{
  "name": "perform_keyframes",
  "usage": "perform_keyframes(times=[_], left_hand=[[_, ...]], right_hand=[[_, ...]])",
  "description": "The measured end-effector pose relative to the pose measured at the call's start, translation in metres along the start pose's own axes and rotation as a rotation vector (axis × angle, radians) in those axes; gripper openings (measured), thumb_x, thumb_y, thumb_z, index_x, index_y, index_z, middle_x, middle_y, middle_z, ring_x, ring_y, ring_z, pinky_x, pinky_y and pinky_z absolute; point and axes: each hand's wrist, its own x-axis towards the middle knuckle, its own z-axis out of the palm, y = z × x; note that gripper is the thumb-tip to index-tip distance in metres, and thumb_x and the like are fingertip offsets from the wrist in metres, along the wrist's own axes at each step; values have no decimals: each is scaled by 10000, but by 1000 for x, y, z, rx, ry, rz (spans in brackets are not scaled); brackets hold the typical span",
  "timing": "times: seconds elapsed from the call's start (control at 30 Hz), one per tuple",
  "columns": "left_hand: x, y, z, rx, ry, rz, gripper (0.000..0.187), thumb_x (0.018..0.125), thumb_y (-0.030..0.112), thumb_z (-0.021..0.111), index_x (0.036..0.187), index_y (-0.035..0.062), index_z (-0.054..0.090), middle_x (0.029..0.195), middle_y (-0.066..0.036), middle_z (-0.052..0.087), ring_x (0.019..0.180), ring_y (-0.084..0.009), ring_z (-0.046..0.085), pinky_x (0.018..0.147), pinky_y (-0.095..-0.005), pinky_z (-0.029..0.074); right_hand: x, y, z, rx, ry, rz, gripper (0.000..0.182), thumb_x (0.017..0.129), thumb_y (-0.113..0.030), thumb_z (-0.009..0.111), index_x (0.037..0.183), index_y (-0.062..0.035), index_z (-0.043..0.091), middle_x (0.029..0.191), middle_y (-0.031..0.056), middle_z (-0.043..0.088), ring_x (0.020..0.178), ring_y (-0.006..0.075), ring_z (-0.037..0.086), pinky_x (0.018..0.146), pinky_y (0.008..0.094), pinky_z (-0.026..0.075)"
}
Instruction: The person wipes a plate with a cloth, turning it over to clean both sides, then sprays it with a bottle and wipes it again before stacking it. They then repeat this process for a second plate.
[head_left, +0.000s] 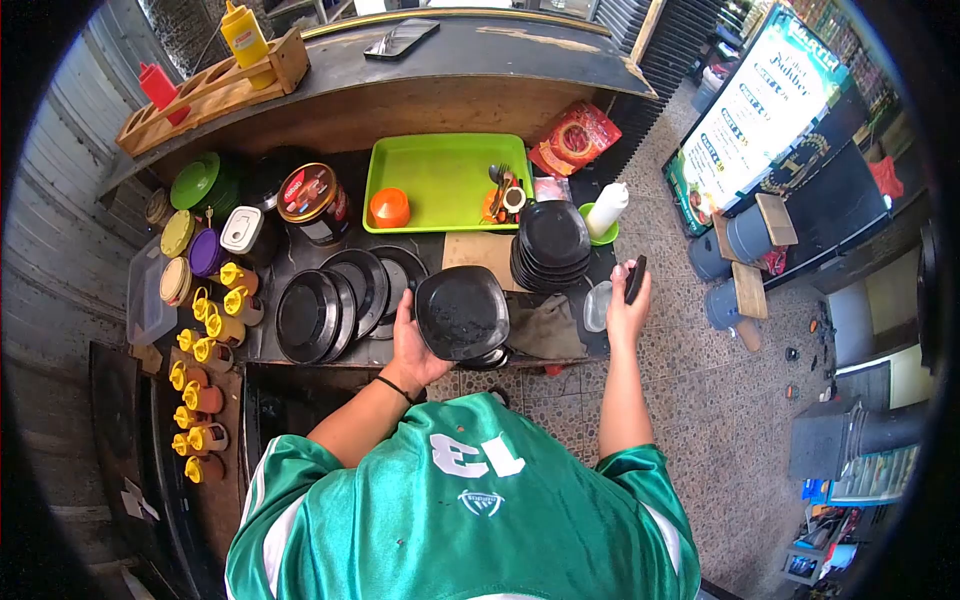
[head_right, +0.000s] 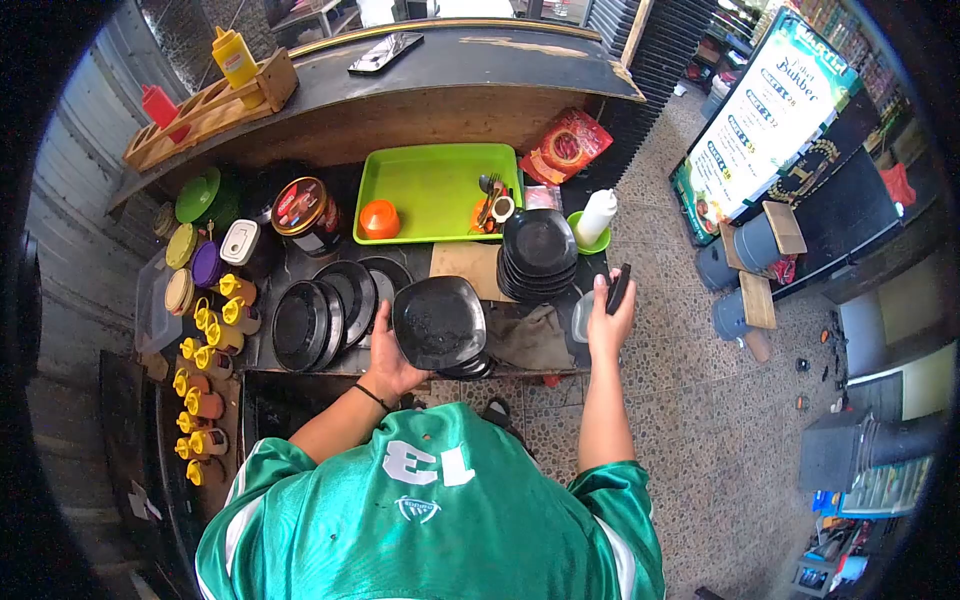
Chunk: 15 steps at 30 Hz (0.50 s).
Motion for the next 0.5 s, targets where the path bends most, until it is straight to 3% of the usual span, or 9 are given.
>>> perform_keyframes(times=[0.1,0.13,0.17,0.23,0.27,0.4,0.47,0.5], left_hand=[[-2,0,1,-8,25,-9,885,1039,766,339,1588,98,530,1605,-186,556,1457,-417,547,1244,-603,395],[-1,1,0,-10,6,-11,871,1042,754,345,1586,101,535,1606,-185,556,1458,-416,546,1244,-602,394],[-1,1,-2,-14,-14,-11,857,1044,743,351,1583,104,540,1606,-184,556,1459,-415,545,1245,-601,393],[-3,2,-3,-30,-15,-6,846,1046,733,355,1582,107,542,1602,-182,561,1454,-414,549,1244,-599,395],[-4,3,-3,-43,-15,-2,835,1048,724,359,1581,109,544,1597,-181,566,1449,-412,554,1243,-597,396],[-7,6,-6,-70,-11,44,803,1047,704,376,1560,117,570,1580,-165,589,1433,-399,570,1238,-589,402],[-6,9,-9,-94,-3,52,768,1047,680,389,1533,123,600,1563,-147,609,1423,-385,580,1236,-582,405],[-6,10,-11,-97,-4,59,768,1047,680,389,1533,123,600,1563,-147,609,1423,-385,580,1236,-582,405]], right_hand=[[0,11,-2,128,-85,166,483,1066,-313,734,1435,-48,570,1210,112,717,1138,192,692,1002,356,540],[0,14,-4,115,-105,214,653,1024,-339,783,1534,-55,490,1268,162,709,1178,258,699,1038,412,528],[-5,17,-5,114,-108,214,653,1024,-339,783,1534,-55,490,1268,162,709,1178,258,699,1038,412,528],[-18,20,-7,-300,-64,89,614,970,-345,833,1425,-58,537,1197,191,741,1090,386,735,999,482,538],[-34,15,-3,-281,-8,98,595,947,-376,842,1358,-50,560,1214,196,708,1156,439,671,1017,523,502],[-94,42,-10,-509,188,-14,529,951,-376,815,1313,-63,590,1267,178,660,1252,431,584,1072,539,441],[-116,31,-20,-657,-183,76,503,926,-346,807,1303,-79,606,1322,151,613,1314,401,517,1107,565,382],[-125,20,-17,-656,-187,69,503,926,-346,807,1303,-79,606,1322,151,613,1314,401,517,1107,565,382]])
